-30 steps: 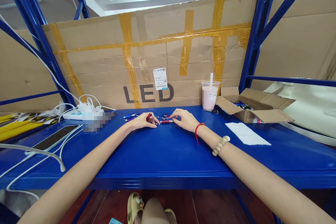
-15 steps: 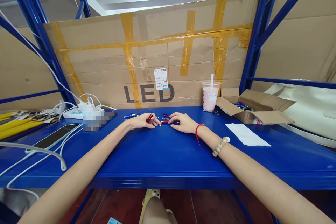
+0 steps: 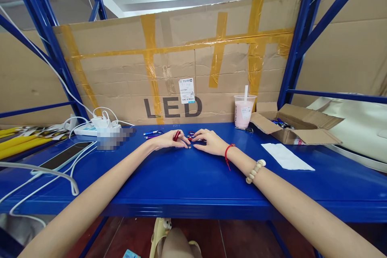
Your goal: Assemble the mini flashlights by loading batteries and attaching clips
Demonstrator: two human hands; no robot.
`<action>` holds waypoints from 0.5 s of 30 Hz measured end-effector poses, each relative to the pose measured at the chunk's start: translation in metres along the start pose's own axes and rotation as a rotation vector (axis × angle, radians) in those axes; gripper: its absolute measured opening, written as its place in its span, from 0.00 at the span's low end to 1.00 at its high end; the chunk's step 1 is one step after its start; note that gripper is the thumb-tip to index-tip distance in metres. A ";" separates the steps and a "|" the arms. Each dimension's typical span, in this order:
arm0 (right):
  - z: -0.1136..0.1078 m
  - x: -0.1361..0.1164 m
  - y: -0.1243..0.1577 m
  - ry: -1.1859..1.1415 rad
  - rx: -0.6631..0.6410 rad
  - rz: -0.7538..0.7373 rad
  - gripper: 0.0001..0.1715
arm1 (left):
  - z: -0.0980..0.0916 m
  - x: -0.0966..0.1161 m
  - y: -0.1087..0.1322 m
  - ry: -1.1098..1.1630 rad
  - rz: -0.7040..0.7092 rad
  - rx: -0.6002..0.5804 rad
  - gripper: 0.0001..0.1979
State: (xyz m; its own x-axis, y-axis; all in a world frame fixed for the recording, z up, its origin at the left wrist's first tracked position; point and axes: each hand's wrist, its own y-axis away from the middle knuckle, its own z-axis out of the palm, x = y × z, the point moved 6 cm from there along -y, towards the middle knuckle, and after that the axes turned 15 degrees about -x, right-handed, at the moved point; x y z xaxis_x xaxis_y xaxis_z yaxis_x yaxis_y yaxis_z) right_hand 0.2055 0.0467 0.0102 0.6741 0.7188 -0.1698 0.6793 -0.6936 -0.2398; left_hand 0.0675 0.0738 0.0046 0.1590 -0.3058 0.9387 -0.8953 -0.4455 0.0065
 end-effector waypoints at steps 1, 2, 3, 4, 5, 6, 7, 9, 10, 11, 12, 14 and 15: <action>0.000 -0.003 0.000 0.001 -0.006 -0.005 0.15 | -0.002 0.000 0.001 -0.025 -0.008 0.035 0.20; 0.001 -0.006 0.000 0.002 -0.020 -0.008 0.16 | -0.004 -0.001 0.002 -0.053 -0.020 0.073 0.19; 0.002 -0.010 -0.001 0.002 -0.039 -0.008 0.16 | -0.006 -0.001 0.002 -0.082 -0.031 0.109 0.18; 0.004 -0.013 -0.001 0.002 -0.060 -0.009 0.17 | -0.008 -0.002 0.003 -0.111 -0.041 0.139 0.17; 0.005 -0.015 -0.001 0.003 -0.080 -0.013 0.17 | -0.008 -0.003 0.002 -0.136 -0.048 0.161 0.16; 0.006 -0.017 -0.002 0.006 -0.093 -0.018 0.17 | -0.008 -0.004 0.001 -0.156 -0.052 0.174 0.15; 0.007 -0.018 -0.002 0.010 -0.098 -0.022 0.16 | -0.007 -0.005 0.000 -0.169 -0.055 0.178 0.15; 0.007 -0.018 -0.002 0.022 -0.086 -0.026 0.14 | -0.003 -0.005 -0.003 -0.180 -0.057 0.171 0.15; 0.006 -0.016 -0.002 0.026 -0.074 -0.024 0.13 | 0.000 -0.004 -0.005 -0.178 -0.056 0.165 0.14; 0.006 -0.014 -0.002 0.028 -0.063 -0.020 0.12 | 0.002 -0.004 -0.006 -0.174 -0.054 0.161 0.13; 0.005 -0.013 -0.002 0.029 -0.055 -0.016 0.11 | 0.003 -0.003 -0.007 -0.169 -0.053 0.157 0.13; 0.005 -0.011 -0.002 0.021 -0.043 -0.011 0.11 | 0.005 -0.002 -0.008 -0.153 -0.055 0.150 0.11; 0.005 -0.011 -0.002 0.011 -0.038 -0.012 0.12 | 0.006 -0.002 -0.008 -0.145 -0.056 0.148 0.11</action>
State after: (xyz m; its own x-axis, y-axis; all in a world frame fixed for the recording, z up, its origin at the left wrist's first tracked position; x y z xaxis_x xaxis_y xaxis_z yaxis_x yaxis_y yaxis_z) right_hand 0.1952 0.0410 0.0076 0.6692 0.7264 -0.1563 0.6974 -0.6867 -0.2053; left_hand 0.0768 0.0727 0.0009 0.2743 -0.3906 0.8787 -0.8144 -0.5803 -0.0038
